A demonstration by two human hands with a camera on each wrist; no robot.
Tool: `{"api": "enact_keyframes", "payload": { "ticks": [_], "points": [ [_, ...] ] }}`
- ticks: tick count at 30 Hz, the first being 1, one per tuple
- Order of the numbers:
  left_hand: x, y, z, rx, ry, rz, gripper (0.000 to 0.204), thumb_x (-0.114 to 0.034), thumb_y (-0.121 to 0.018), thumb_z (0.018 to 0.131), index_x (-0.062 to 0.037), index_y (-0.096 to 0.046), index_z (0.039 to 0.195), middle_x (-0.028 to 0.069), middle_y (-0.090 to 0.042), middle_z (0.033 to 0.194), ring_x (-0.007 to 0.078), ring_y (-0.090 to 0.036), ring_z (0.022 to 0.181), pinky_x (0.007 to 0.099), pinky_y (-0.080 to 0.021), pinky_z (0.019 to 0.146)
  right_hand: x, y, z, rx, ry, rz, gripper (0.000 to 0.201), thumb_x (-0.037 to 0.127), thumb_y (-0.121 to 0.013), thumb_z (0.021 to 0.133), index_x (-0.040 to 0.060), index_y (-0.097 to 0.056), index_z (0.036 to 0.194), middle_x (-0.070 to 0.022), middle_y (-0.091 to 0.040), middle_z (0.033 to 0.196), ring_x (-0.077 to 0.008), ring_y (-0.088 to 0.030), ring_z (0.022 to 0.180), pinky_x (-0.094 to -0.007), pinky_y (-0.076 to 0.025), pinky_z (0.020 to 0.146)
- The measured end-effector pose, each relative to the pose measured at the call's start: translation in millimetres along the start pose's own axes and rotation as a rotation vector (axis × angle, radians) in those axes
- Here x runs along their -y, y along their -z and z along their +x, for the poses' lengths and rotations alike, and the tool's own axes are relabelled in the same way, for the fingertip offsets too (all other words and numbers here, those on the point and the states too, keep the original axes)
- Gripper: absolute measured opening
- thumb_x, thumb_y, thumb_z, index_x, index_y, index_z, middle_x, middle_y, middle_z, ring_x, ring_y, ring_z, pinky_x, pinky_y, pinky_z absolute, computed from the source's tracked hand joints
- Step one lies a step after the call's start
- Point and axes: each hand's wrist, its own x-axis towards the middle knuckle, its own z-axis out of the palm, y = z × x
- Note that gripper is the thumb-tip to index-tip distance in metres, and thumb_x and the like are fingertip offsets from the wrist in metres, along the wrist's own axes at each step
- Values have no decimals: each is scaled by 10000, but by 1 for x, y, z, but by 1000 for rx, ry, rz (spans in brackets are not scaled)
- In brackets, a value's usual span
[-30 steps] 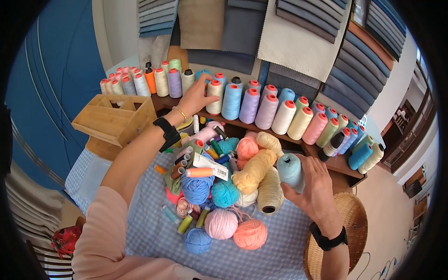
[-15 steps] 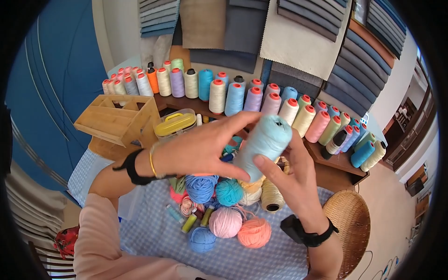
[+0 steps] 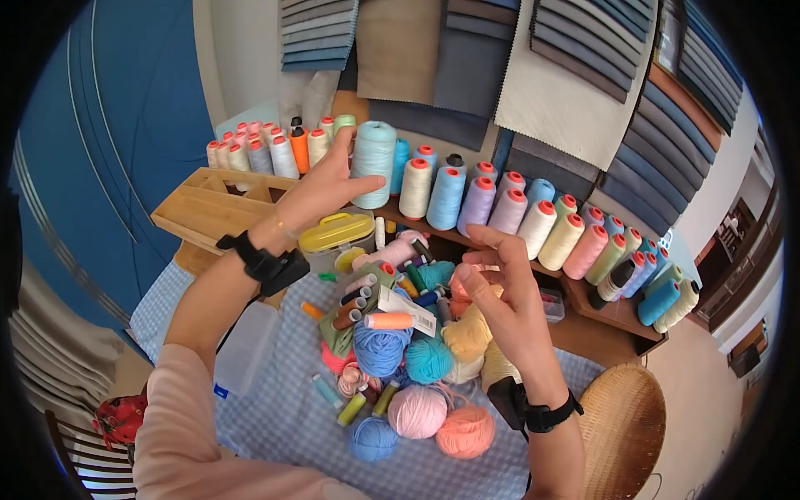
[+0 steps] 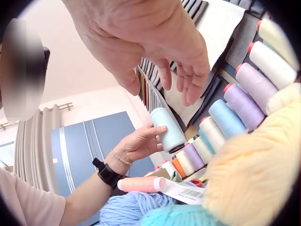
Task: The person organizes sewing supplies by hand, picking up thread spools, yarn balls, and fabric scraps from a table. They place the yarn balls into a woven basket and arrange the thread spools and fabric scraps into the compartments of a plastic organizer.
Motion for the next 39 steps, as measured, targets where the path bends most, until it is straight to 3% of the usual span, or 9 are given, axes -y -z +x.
{"api": "enact_keyframes", "payload": {
  "ticks": [1,5,11,17,22,26,32,37,39],
  "points": [
    [19,-1,7,-49,42,-31,725,-200,-729,830,18,-293,1366,274,-594,1207,366,-617,1153,402,-481,975,-4,1,2,9,-3,-37,455,177,-660,948,36,-506,1352,-92,-513,1246,-185,-575,1099,-329,-487,926],
    [51,-5,28,-103,255,68,799,-165,-774,796,34,-239,1355,319,-533,1271,407,-577,1198,409,-484,972,1,4,7,49,-29,-137,422,120,-648,937,30,-516,1327,-88,-491,1207,-187,-569,1095,-333,-482,933],
    [73,-32,40,-146,335,100,811,-131,-789,766,39,-245,1342,329,-471,1318,430,-526,1246,419,-454,1016,11,9,-2,82,-27,-262,407,144,-647,947,32,-520,1317,-87,-503,1197,-194,-571,1095,-339,-471,954],
    [92,-52,38,-179,227,172,799,-120,-799,736,37,-270,1315,364,-404,1347,488,-438,1283,442,-417,1057,22,13,-8,67,-5,-264,409,157,-648,951,34,-528,1322,-86,-514,1190,-192,-574,1110,-346,-463,969],
    [93,-60,36,-197,202,240,787,-117,-797,736,35,-270,1299,363,-435,1276,514,-447,1228,464,-414,1048,30,9,0,18,53,-170,396,123,-649,947,30,-534,1314,-72,-525,1236,-174,-570,1127,-332,-477,954],
    [93,-62,34,-215,188,273,779,-127,-804,732,24,-279,1287,362,-438,1269,516,-449,1222,473,-417,1042,46,4,0,-109,112,100,412,63,-630,945,7,-515,1337,-79,-563,1286,-176,-558,1129,-315,-496,952],
    [108,-60,29,-215,130,211,906,-156,-837,723,15,-246,1389,361,-459,1321,492,-456,1265,458,-401,1074,74,14,-8,-336,235,84,380,84,-629,955,-12,-541,1312,-75,-593,1264,-144,-598,1124,-285,-478,934],
    [113,-60,27,-196,154,192,948,-198,-814,760,10,-191,1443,338,-389,1393,457,-394,1329,445,-352,1115,26,41,-15,-316,215,-198,247,136,-623,970,21,-627,1188,-75,-653,1126,-135,-608,999,-281,-481,894],
    [104,-60,22,-230,108,221,964,-212,-809,765,3,-173,1458,336,-372,1406,450,-374,1346,447,-337,1126,-5,56,-21,-291,77,-215,259,157,-625,973,13,-620,1188,-70,-659,1110,-140,-613,977,-300,-497,864]
  ]
}}
